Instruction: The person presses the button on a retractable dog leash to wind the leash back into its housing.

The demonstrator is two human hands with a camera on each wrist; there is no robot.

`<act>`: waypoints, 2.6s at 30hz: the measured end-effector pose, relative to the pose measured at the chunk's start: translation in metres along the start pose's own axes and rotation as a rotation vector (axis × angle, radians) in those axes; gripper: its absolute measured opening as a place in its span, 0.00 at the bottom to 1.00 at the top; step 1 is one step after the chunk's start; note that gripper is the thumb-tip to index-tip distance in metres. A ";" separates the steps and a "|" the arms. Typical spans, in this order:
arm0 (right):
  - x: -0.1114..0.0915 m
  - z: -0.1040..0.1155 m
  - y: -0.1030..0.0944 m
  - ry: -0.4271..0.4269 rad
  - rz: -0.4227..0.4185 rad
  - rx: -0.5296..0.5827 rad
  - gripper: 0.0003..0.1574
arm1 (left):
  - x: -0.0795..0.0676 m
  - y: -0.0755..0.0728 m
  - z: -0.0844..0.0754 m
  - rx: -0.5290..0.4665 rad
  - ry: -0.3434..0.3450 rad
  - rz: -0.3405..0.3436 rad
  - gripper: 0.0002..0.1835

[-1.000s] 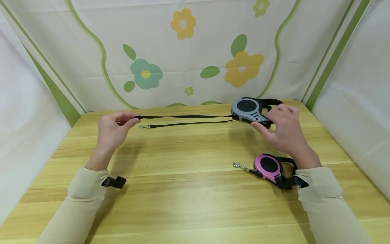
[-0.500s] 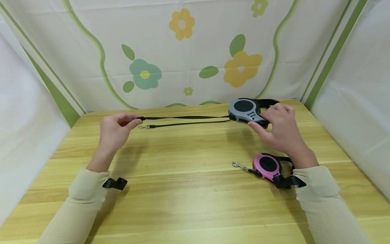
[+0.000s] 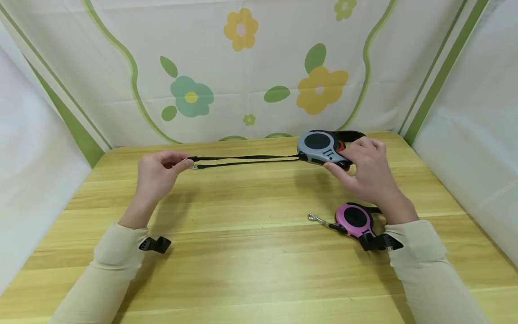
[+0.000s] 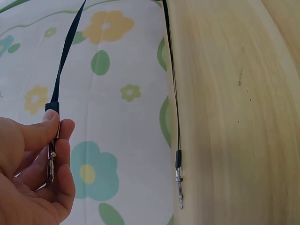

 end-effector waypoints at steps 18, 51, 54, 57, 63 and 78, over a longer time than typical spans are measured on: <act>0.000 0.006 0.002 -0.013 0.033 -0.014 0.50 | -0.004 0.008 -0.001 0.009 0.035 0.025 0.10; 0.003 0.017 0.008 -0.025 0.064 -0.012 0.52 | -0.010 0.016 -0.004 -0.018 0.079 0.048 0.09; 0.004 0.017 0.009 -0.023 0.068 -0.013 0.51 | -0.011 0.016 -0.004 -0.023 0.080 0.041 0.08; 0.003 0.017 0.009 -0.021 0.074 -0.016 0.51 | -0.011 0.017 -0.005 -0.024 0.085 0.042 0.08; 0.003 0.018 0.008 -0.027 0.081 -0.016 0.52 | -0.012 0.020 -0.006 -0.019 0.090 0.054 0.08; 0.004 0.021 0.008 -0.045 0.035 0.000 0.57 | -0.009 0.024 -0.009 -0.036 0.093 0.078 0.08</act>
Point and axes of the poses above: each hand's wrist, its own x-axis towards the middle knuckle, its own y-axis out of the palm, z = x × y, the point moved 4 cm from there along x, towards the middle knuckle, and after that the axes turned 10 degrees about -x, right-handed, at the moved point
